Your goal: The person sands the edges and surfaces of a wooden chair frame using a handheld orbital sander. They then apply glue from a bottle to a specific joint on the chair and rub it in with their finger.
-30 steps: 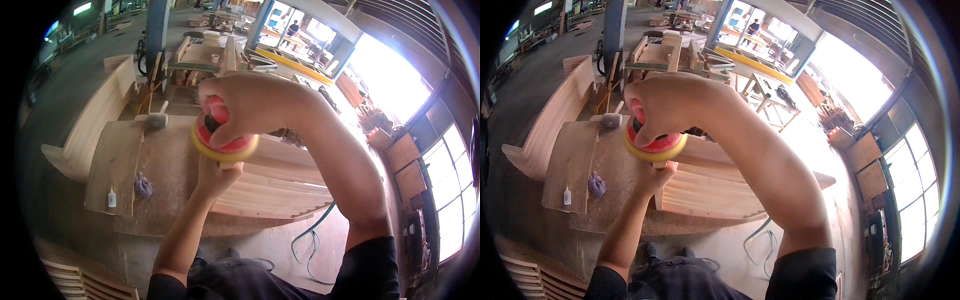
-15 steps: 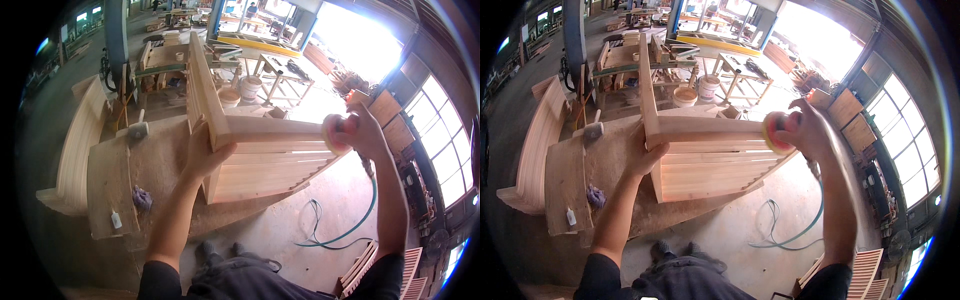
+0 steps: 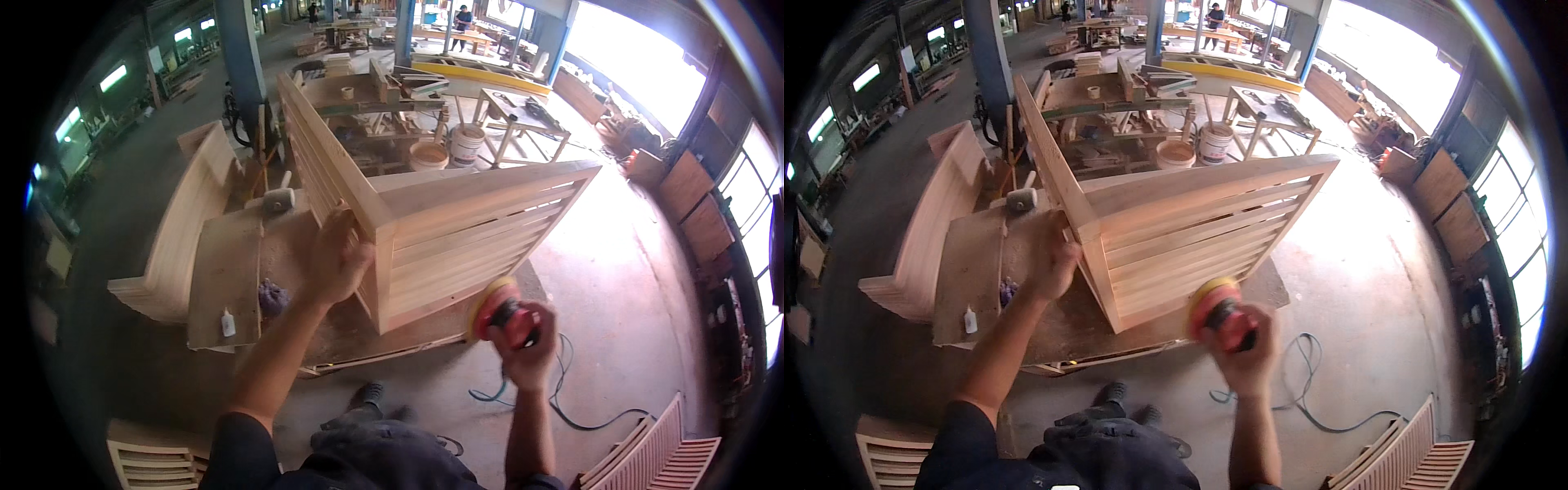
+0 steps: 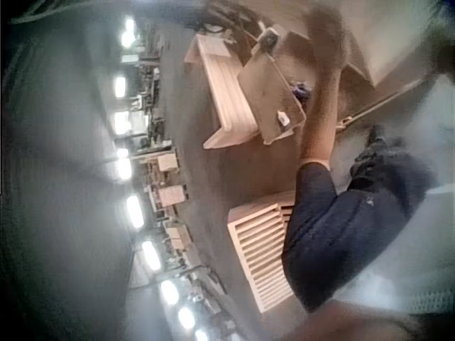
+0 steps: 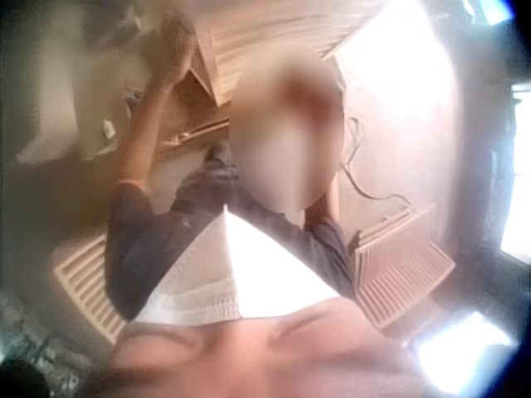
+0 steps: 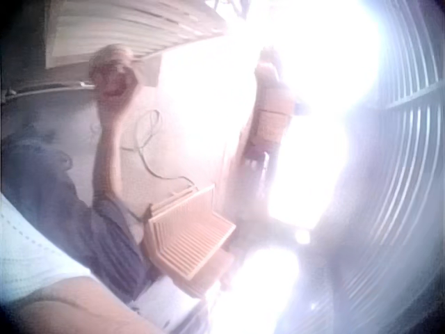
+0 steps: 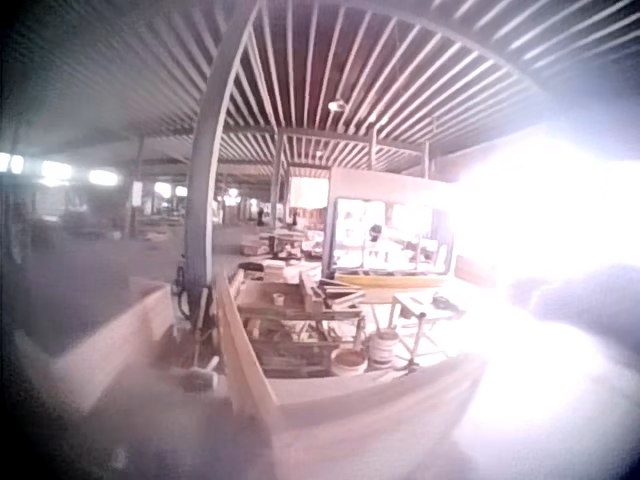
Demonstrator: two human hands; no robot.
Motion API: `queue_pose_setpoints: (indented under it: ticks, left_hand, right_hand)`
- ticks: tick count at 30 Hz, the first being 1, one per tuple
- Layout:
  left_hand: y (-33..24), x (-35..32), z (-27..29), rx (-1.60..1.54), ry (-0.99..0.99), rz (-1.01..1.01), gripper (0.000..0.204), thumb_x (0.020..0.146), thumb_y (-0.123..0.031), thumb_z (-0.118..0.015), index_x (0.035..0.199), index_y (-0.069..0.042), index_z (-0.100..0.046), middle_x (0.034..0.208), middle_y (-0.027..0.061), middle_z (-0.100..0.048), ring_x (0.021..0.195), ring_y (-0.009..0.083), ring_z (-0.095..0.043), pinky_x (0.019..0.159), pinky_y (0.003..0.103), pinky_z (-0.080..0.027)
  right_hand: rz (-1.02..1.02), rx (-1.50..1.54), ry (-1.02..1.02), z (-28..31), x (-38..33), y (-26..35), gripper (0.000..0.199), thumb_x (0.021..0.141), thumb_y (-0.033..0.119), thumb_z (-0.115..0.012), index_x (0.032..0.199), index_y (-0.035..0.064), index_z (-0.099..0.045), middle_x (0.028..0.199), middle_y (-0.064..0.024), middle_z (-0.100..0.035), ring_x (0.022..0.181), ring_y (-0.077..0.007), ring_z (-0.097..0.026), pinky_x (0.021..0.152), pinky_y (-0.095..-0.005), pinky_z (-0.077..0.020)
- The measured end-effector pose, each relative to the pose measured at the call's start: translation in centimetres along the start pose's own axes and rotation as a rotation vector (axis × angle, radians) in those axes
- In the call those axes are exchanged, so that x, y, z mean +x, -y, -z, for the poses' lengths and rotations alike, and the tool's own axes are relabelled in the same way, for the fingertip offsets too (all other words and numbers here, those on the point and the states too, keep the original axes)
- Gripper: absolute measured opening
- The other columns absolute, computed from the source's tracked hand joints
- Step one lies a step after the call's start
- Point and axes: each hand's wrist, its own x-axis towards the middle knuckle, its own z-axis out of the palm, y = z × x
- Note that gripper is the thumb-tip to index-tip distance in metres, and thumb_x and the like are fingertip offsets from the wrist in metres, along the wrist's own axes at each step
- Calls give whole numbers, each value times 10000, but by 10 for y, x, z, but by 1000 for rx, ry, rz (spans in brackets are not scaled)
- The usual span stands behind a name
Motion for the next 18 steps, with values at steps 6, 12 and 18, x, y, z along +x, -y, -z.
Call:
queue_pose_setpoints:
  ticks: [6, 12, 18]
  left_hand:
    - [-2, 97, 47, 2, -71, -43, 400, 1137, -316, -410, 1024, -38, -673, 977, 113, -694, 889, 268, -666, 821, 386, -505]
    - [5, 167, 23, 125, 612, 120, 660, 1072, -610, -485, 786, -52, -693, 730, 95, -664, 742, 242, -670, 716, 383, -503]
    - [9, 165, 22, 151, 633, 136, 759, 995, -733, -534, 644, -70, -652, 572, 40, -566, 588, 176, -592, 611, 342, -459]
  right_hand:
    - [316, 210, -122, -97, -28, 34, 536, 718, 137, -947, 1156, 65, -647, 1112, -142, -684, 1040, -326, -680, 890, -422, -568]
    - [316, 306, -266, -165, -17, 80, 420, 739, 165, -933, 1102, 127, -726, 1115, -142, -687, 913, -306, -711, 758, -396, -600]
    - [387, 272, -314, -171, 2, 102, 454, 735, 125, -922, 1126, 127, -692, 1136, -149, -627, 937, -302, -686, 757, -377, -583]
